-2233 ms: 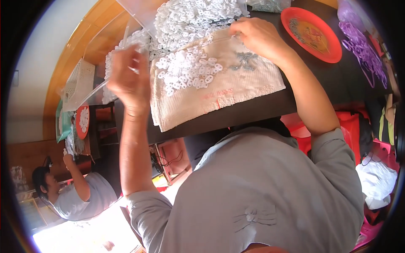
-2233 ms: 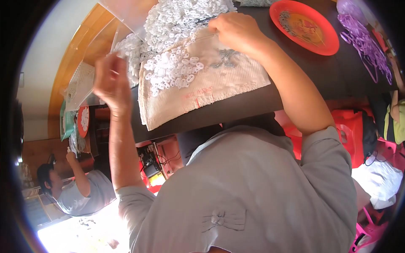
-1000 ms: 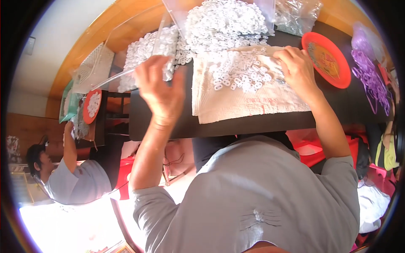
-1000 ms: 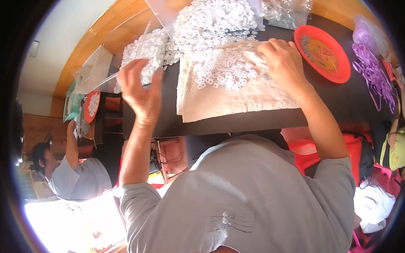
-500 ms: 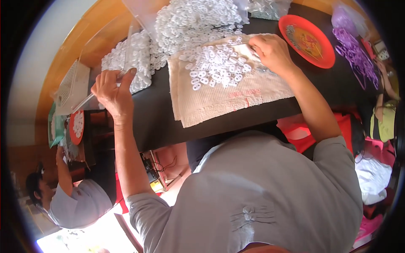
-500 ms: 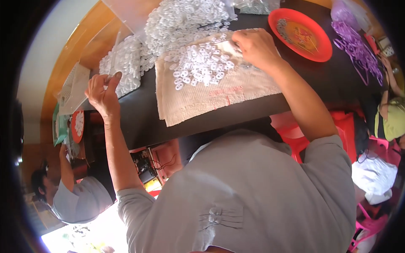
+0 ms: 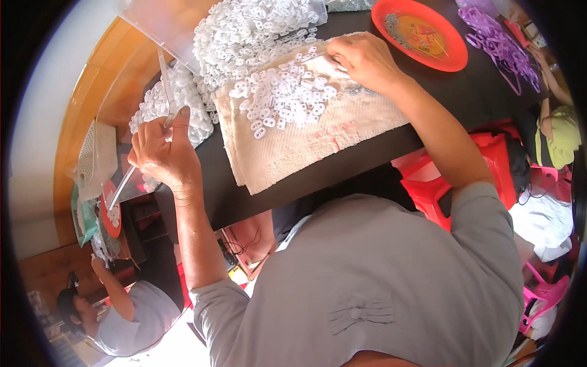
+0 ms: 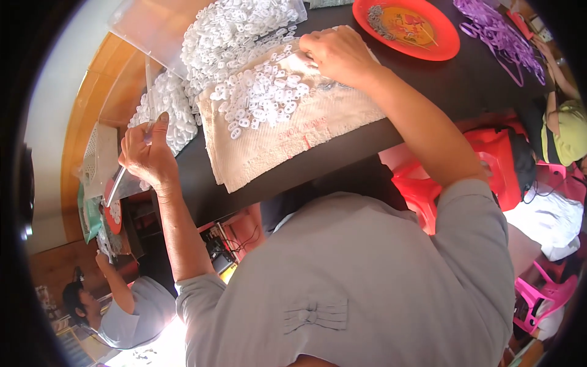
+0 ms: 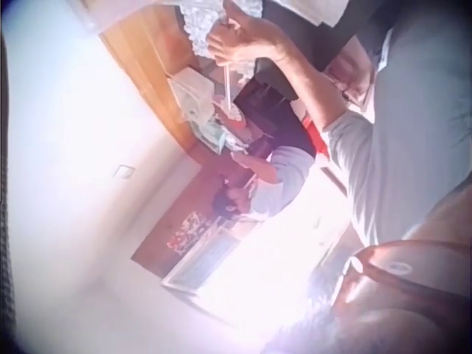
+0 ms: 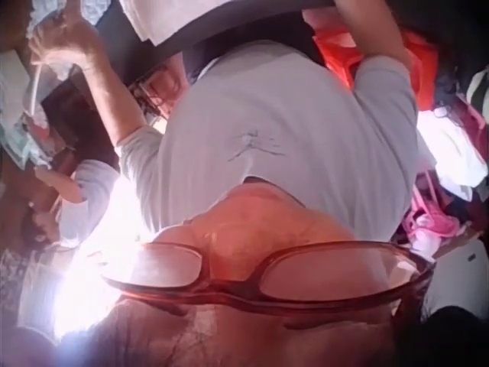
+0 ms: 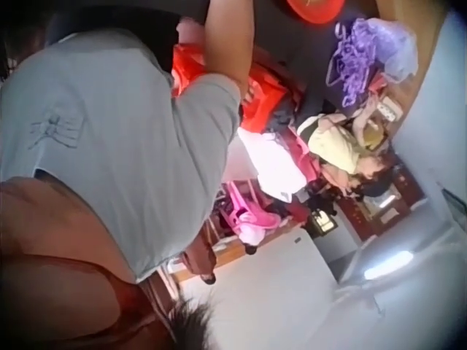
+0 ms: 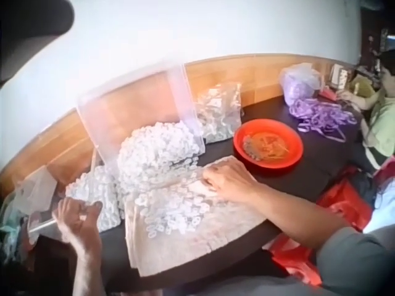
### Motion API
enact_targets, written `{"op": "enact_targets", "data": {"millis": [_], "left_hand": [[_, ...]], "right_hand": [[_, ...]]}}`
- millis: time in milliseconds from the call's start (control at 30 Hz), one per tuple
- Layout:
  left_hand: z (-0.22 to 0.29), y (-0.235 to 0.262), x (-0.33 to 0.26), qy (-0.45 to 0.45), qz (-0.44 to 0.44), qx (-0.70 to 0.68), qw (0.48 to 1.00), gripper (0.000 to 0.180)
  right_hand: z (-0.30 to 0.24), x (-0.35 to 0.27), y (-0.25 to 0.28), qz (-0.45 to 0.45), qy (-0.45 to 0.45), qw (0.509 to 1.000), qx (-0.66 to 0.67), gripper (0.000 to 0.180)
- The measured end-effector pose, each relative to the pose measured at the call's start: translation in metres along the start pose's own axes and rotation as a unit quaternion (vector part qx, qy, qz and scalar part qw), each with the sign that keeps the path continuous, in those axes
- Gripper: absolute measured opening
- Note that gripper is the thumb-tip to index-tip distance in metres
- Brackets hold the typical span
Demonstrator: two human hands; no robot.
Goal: Manually assembling small white plastic rings or components on a cloth-covered workbench.
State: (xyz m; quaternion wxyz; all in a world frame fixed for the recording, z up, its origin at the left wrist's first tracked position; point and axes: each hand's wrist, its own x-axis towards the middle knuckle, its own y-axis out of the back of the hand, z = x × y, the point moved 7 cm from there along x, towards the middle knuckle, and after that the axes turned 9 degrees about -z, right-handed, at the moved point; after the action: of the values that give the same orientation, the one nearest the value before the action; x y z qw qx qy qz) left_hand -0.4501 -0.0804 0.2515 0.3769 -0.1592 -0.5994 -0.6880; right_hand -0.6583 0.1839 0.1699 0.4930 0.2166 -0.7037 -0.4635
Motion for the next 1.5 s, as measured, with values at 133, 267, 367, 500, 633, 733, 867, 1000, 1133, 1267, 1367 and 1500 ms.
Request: {"op": "enact_targets", "data": {"millis": [133, 267, 367, 500, 633, 733, 867, 1000, 1133, 1267, 1367, 1500], "left_hand": [[0.033, 0.021, -0.017, -0.095, 0.131, -0.041, 0.986, 0.021], [0.086, -0.036, -0.032, -0.032, -0.135, -0.360, 0.923, 0.018], [0.150, -0.089, -0.044, -0.132, -0.321, -0.445, 0.825, 0.011], [0.202, -0.116, -0.046, -0.306, -0.269, -0.339, 0.848, 0.014], [0.217, -0.137, -0.056, -0.359, -0.257, -0.223, 0.869, 0.013], [0.206, -0.139, -0.054, -0.322, -0.229, -0.278, 0.875, 0.009], [0.166, -0.136, -0.035, 0.104, -0.448, -0.538, 0.707, 0.007], [0.139, -0.122, -0.015, 0.175, -0.401, -0.673, 0.596, 0.018], [0.134, -0.113, -0.011, 0.178, -0.392, -0.709, 0.558, 0.018], [0.122, -0.108, -0.008, 0.165, -0.371, -0.733, 0.546, 0.019], [0.115, -0.107, -0.010, 0.171, -0.375, -0.727, 0.550, 0.019], [0.105, -0.109, -0.016, 0.183, -0.361, -0.739, 0.539, 0.018]], "right_hand": [[0.000, -0.004, 0.011, 0.040, -0.008, 0.999, 0.026, 0.009], [0.005, -0.010, 0.027, 0.094, -0.036, 0.992, 0.075, 0.013], [0.005, -0.009, 0.031, 0.108, -0.052, 0.988, 0.101, 0.015], [0.008, -0.014, 0.037, 0.116, -0.060, 0.985, 0.114, 0.016], [0.012, -0.018, 0.040, 0.117, -0.079, 0.978, 0.151, 0.015], [0.008, -0.019, 0.040, 0.107, -0.079, 0.972, 0.194, 0.012], [-0.008, -0.017, 0.059, 0.068, -0.057, 0.934, 0.347, 0.012], [-0.033, -0.003, 0.054, -0.048, -0.036, 0.863, 0.502, 0.014], [-0.046, 0.006, 0.047, -0.110, -0.059, 0.835, 0.535, 0.015], [-0.051, 0.020, 0.040, -0.061, -0.090, 0.808, 0.579, 0.010], [-0.076, 0.024, 0.062, 0.035, 0.222, 0.795, 0.563, 0.016], [-0.074, 0.030, 0.040, -0.059, -0.020, 0.771, 0.634, 0.012]]}}
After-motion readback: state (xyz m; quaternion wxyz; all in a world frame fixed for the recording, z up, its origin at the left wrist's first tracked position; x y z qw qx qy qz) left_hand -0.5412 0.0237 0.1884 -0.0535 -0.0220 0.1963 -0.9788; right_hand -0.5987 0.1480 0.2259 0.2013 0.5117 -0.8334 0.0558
